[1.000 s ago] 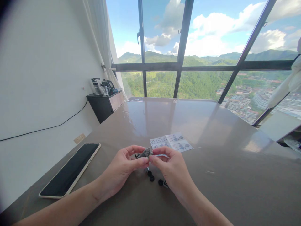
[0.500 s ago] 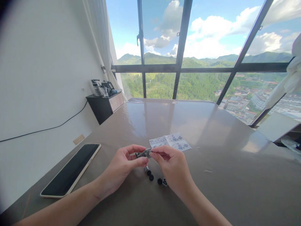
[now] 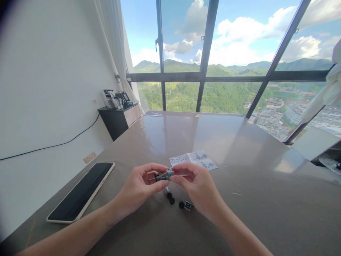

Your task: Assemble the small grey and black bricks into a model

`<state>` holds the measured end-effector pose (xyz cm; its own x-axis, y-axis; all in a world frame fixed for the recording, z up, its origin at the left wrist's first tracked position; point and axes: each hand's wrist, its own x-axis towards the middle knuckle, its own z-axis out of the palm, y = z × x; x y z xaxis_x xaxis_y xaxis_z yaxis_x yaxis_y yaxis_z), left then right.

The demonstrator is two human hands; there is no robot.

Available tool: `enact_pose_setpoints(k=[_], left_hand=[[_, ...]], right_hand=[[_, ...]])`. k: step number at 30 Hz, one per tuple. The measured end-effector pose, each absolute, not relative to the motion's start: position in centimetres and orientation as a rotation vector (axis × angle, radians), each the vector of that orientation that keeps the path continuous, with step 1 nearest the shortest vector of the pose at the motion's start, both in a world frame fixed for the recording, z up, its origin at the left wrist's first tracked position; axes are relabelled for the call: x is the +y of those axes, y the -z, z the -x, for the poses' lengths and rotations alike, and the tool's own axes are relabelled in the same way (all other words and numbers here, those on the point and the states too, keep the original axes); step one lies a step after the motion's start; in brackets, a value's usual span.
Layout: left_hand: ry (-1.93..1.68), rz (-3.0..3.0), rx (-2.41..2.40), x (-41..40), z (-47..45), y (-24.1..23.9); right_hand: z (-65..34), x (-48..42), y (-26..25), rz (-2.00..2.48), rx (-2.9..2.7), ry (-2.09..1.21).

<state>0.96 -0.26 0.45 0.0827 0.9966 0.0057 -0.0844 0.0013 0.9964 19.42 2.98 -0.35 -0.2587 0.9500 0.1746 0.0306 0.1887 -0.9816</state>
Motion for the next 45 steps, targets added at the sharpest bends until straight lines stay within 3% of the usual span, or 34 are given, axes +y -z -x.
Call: enact_pose_setpoints(k=[5,16,23,33,45], left_hand=[[-1.195,-1.294,1.037,-0.2,-0.4,-0.4],[-1.170,-1.279,0.931,-0.1,0.0,-0.4],[-1.254,-1.167,0.951,0.1,-0.7,-0.2],[-1.370,-0.812,1.087,0.9,-0.1,-0.7],[-1.318,-0.761,1.081,0.8,-0.1,-0.8]], right_hand=[[-19.7,3.0,0.3,0.906,-1.547,-1.237],[-19.8,2.3,0.0,0.939,-1.848,-0.884],[-20.3,3.4,-0.1,0.991,-1.708,-1.039],[-25.0,4.1,-1.1,1.274,-2.419,-1.088],[-24.0,4.5,-0.9,1.260,-2.308,-0.736]])
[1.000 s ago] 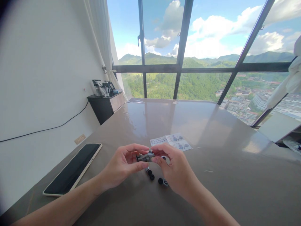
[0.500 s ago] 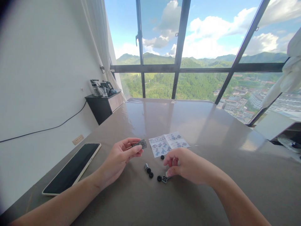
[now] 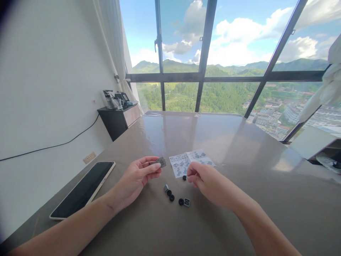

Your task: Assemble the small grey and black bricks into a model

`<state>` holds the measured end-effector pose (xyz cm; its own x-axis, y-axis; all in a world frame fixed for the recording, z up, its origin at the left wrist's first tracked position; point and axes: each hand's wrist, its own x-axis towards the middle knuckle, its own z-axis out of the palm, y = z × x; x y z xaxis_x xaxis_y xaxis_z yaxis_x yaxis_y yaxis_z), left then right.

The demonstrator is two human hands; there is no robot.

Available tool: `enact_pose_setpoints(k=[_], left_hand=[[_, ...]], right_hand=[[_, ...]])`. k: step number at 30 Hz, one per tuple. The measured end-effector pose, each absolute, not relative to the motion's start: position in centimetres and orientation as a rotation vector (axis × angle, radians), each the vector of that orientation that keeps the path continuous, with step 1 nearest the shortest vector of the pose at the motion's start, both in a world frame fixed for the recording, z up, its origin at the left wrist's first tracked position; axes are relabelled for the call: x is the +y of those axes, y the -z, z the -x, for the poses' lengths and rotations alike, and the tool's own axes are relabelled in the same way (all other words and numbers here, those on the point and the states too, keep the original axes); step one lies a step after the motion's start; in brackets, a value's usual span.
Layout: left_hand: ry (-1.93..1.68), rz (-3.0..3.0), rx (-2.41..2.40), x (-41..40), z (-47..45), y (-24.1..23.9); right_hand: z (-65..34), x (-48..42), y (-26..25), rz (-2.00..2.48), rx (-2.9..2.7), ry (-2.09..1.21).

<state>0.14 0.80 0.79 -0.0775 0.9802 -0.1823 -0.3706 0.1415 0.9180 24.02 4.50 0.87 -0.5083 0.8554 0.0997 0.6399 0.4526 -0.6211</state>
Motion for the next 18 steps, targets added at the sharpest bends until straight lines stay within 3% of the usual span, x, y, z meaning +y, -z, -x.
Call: enact_pose_setpoints(k=[6,18], left_hand=[[-1.225,-0.845,1.030,0.5,-0.3,-0.2],[-1.163,-0.882,1.004,0.1,-0.8,0.1]], right_hand=[[-22.1,4.1,-1.0,1.130,-2.029,-0.596],[-20.5,2.2,-0.3,0.808,-2.161,-0.107]])
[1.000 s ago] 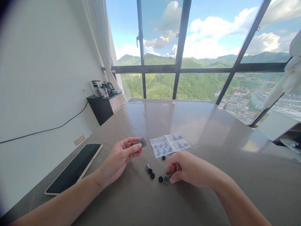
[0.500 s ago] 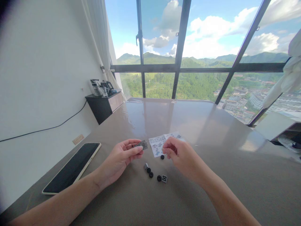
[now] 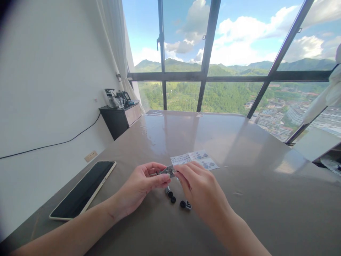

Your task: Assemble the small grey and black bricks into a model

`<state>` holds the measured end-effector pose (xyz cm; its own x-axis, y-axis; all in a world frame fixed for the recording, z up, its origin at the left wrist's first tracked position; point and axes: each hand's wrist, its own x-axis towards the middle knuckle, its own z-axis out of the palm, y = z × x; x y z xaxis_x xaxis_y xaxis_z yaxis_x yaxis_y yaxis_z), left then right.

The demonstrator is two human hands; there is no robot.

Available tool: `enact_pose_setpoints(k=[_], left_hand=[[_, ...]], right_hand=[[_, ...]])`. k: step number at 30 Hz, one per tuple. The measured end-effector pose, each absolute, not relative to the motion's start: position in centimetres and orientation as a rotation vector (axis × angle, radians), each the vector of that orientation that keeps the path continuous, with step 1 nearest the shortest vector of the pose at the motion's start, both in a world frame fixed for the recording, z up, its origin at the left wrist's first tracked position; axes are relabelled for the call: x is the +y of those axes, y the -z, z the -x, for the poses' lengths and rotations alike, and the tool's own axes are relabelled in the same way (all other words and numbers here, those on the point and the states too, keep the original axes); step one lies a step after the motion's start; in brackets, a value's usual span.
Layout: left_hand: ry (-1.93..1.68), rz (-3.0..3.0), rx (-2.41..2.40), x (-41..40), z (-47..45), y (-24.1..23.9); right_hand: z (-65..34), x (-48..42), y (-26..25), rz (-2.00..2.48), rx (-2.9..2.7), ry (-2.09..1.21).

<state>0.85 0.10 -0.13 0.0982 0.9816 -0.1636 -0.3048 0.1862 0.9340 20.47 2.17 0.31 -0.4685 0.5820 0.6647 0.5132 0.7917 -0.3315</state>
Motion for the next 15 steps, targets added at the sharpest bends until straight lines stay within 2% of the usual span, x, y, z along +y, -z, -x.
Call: enact_pose_setpoints(k=[15], left_hand=[[-1.161,-0.855,0.950,0.11,-0.84,0.23]], right_hand=[[-19.95,1.56,-0.62,0.761,-2.161,0.129]])
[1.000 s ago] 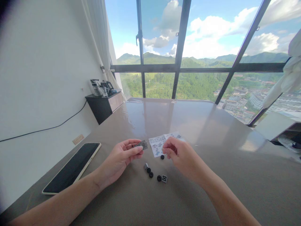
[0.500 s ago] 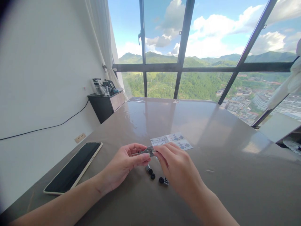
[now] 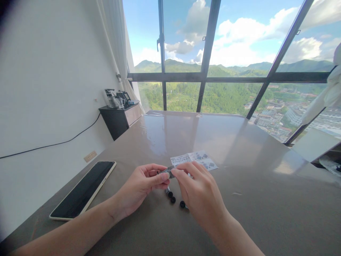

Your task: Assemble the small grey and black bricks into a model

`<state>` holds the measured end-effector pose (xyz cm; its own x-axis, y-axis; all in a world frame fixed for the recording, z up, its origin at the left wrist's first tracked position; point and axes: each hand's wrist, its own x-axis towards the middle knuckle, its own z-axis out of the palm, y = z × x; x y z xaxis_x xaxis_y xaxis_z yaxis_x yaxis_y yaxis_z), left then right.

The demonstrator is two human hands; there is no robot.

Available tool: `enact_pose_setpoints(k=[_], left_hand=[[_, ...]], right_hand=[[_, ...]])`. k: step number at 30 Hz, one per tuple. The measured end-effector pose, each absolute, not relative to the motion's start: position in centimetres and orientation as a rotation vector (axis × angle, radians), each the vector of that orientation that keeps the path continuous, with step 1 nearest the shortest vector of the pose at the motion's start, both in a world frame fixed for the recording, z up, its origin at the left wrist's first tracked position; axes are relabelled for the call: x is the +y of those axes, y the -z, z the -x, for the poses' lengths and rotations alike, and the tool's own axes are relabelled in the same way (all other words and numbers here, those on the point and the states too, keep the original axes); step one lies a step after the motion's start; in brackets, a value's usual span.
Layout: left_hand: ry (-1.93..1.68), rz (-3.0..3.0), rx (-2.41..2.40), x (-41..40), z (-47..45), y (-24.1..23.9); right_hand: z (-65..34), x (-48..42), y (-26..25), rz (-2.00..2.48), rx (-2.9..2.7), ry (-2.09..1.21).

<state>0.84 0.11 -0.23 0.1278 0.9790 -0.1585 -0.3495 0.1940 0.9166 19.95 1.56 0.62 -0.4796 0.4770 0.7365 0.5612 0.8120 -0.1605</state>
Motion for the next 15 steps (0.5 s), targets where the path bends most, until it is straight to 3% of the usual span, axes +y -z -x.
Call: enact_pose_setpoints(k=[9,15], left_hand=[[-1.172,-0.889,0.964,0.20,-0.85,0.05],[-1.175,-0.923,0.996,0.27,-0.69,0.17]], right_hand=[[-19.80,1.58,-0.48,0.786,-2.155,0.117],[-19.86,1.78,-0.46,0.788,-2.186,-0.146]])
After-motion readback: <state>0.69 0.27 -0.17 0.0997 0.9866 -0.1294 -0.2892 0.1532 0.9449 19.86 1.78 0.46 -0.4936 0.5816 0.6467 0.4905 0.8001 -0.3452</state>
